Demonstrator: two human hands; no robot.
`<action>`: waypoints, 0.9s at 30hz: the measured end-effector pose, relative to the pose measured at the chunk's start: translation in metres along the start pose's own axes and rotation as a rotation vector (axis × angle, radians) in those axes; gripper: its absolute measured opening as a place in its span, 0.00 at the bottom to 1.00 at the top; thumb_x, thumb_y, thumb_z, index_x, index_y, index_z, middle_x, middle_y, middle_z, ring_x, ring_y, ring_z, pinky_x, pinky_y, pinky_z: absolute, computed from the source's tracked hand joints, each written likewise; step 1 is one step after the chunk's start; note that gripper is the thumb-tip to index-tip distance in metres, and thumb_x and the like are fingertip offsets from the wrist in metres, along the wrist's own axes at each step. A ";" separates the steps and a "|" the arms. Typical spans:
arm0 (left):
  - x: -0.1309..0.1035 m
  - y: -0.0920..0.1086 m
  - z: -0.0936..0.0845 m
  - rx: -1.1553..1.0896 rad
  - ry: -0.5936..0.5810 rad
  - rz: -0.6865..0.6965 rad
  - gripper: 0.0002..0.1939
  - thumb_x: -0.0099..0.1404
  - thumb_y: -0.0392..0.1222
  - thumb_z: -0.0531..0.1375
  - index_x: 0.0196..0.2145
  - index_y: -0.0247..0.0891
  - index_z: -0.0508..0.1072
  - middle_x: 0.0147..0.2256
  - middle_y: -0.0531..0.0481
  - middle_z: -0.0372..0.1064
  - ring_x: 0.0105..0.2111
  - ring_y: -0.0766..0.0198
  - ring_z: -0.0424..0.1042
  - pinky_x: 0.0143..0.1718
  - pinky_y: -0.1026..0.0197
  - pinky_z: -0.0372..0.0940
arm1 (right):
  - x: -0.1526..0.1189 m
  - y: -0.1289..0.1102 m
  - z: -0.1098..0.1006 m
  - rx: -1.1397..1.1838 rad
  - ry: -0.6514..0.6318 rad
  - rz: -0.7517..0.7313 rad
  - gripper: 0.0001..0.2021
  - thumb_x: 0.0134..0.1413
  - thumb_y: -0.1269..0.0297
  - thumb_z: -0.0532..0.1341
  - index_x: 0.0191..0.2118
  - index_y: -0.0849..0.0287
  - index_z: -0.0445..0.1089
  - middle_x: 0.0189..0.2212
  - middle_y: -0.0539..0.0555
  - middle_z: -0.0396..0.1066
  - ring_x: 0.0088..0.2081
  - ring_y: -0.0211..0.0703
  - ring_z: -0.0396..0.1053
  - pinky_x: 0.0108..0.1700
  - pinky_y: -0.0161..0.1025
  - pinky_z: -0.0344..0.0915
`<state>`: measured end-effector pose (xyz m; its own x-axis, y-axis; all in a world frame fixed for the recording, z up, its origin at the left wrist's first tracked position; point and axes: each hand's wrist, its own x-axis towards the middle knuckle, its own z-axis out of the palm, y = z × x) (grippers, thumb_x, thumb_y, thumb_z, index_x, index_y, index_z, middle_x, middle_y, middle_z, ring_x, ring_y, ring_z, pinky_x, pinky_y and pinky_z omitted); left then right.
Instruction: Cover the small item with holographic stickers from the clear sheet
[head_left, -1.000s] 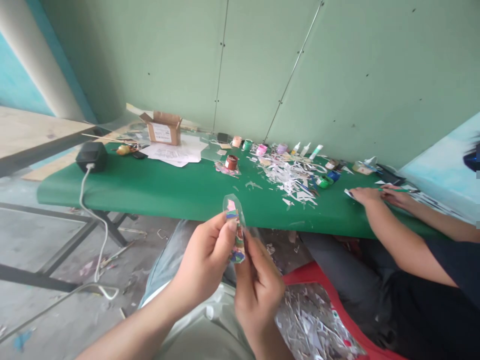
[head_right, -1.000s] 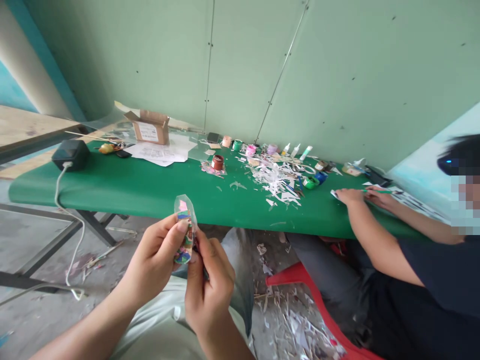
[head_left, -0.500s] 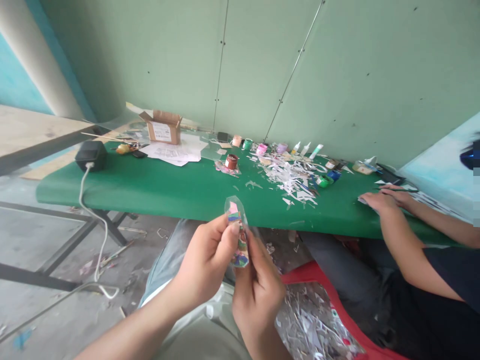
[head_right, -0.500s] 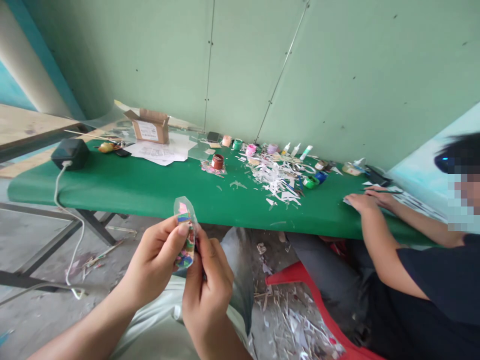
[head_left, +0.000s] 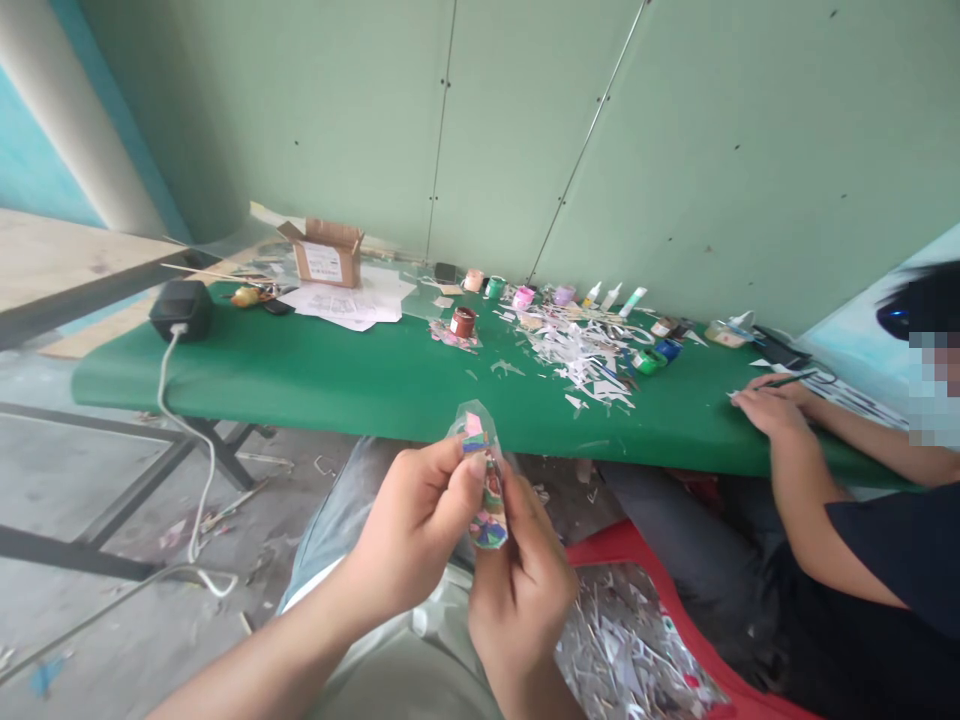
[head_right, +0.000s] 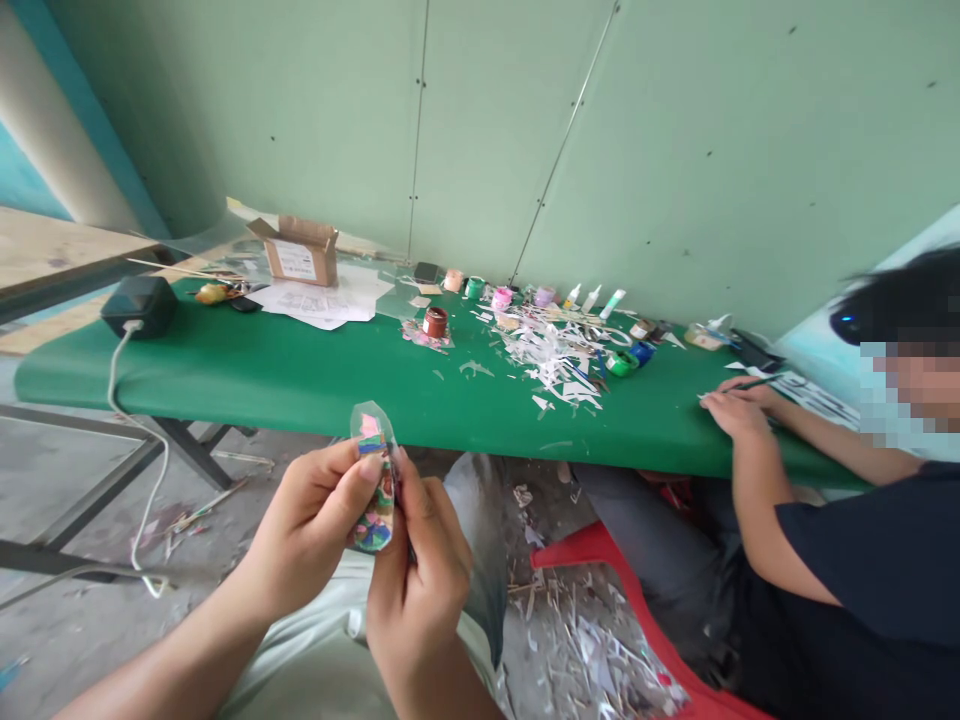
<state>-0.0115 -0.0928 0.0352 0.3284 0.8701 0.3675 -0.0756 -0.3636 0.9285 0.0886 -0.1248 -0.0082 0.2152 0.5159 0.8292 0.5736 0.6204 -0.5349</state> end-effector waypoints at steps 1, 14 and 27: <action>0.000 0.000 0.000 -0.005 -0.003 0.001 0.20 0.73 0.49 0.51 0.24 0.38 0.62 0.21 0.57 0.53 0.21 0.70 0.49 0.21 0.67 0.50 | -0.001 0.000 0.000 0.002 0.002 0.004 0.21 0.66 0.74 0.54 0.61 0.55 0.69 0.39 0.56 0.80 0.38 0.43 0.80 0.36 0.35 0.77; 0.000 0.009 0.002 -0.200 0.034 -0.044 0.21 0.71 0.51 0.56 0.23 0.37 0.62 0.19 0.58 0.53 0.19 0.72 0.47 0.19 0.68 0.49 | 0.001 -0.007 -0.003 -0.021 -0.015 -0.004 0.19 0.68 0.72 0.54 0.60 0.59 0.70 0.37 0.57 0.80 0.36 0.43 0.79 0.33 0.35 0.76; 0.000 0.005 -0.001 -0.204 -0.073 -0.108 0.22 0.72 0.51 0.53 0.23 0.37 0.62 0.18 0.58 0.54 0.19 0.73 0.47 0.18 0.69 0.49 | 0.003 -0.005 -0.007 0.052 -0.013 0.029 0.20 0.66 0.74 0.55 0.60 0.56 0.71 0.34 0.54 0.78 0.34 0.39 0.77 0.32 0.32 0.74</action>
<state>-0.0126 -0.0943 0.0403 0.4112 0.8715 0.2673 -0.2225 -0.1884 0.9566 0.0919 -0.1301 -0.0022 0.2206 0.5414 0.8114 0.5258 0.6347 -0.5664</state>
